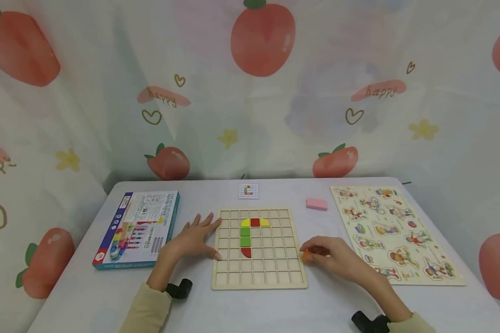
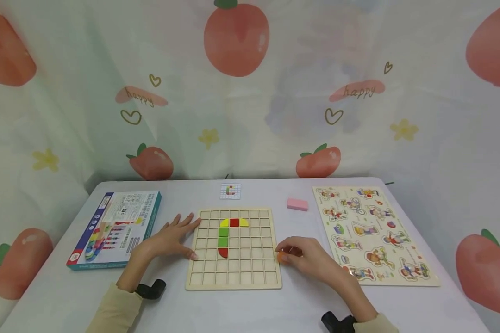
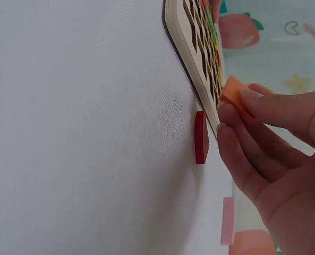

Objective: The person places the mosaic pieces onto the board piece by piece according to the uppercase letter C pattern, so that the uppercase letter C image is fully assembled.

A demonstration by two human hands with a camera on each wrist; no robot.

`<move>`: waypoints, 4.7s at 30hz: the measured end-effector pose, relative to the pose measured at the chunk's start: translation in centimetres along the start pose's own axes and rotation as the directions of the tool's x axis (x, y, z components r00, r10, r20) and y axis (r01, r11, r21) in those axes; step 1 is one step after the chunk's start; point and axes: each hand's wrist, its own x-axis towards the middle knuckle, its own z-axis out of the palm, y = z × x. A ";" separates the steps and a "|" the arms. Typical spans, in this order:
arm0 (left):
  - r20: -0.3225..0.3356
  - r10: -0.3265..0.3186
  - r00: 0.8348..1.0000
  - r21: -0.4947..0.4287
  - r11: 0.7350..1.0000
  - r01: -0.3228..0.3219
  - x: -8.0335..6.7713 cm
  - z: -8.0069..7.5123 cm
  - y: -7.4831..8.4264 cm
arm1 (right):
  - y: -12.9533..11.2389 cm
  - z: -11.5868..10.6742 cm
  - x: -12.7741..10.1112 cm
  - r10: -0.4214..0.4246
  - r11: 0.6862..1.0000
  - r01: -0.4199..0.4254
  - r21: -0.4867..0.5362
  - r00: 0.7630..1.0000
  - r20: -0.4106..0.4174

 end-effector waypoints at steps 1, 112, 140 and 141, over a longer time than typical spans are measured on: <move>-0.001 0.000 1.000 0.000 1.000 0.000 0.0 0.0 0.0 | 0.0 0.1 0.2 0.014 1.000 -0.014 0.006 1.000 -0.001; -0.007 -0.008 1.000 0.008 1.000 0.008 0.0 0.0 -0.2 | 1.0 -0.2 -0.2 0.181 0.970 -0.186 -0.155 0.982 -0.046; -0.006 0.008 1.000 0.005 1.000 -0.008 0.1 0.2 -0.4 | 0.7 0.6 0.9 0.093 0.986 -0.099 -0.132 0.994 -0.051; -0.005 0.008 1.000 0.005 1.000 -0.008 0.1 0.2 -0.4 | 0.6 0.7 1.0 0.084 0.987 -0.091 -0.128 0.995 -0.060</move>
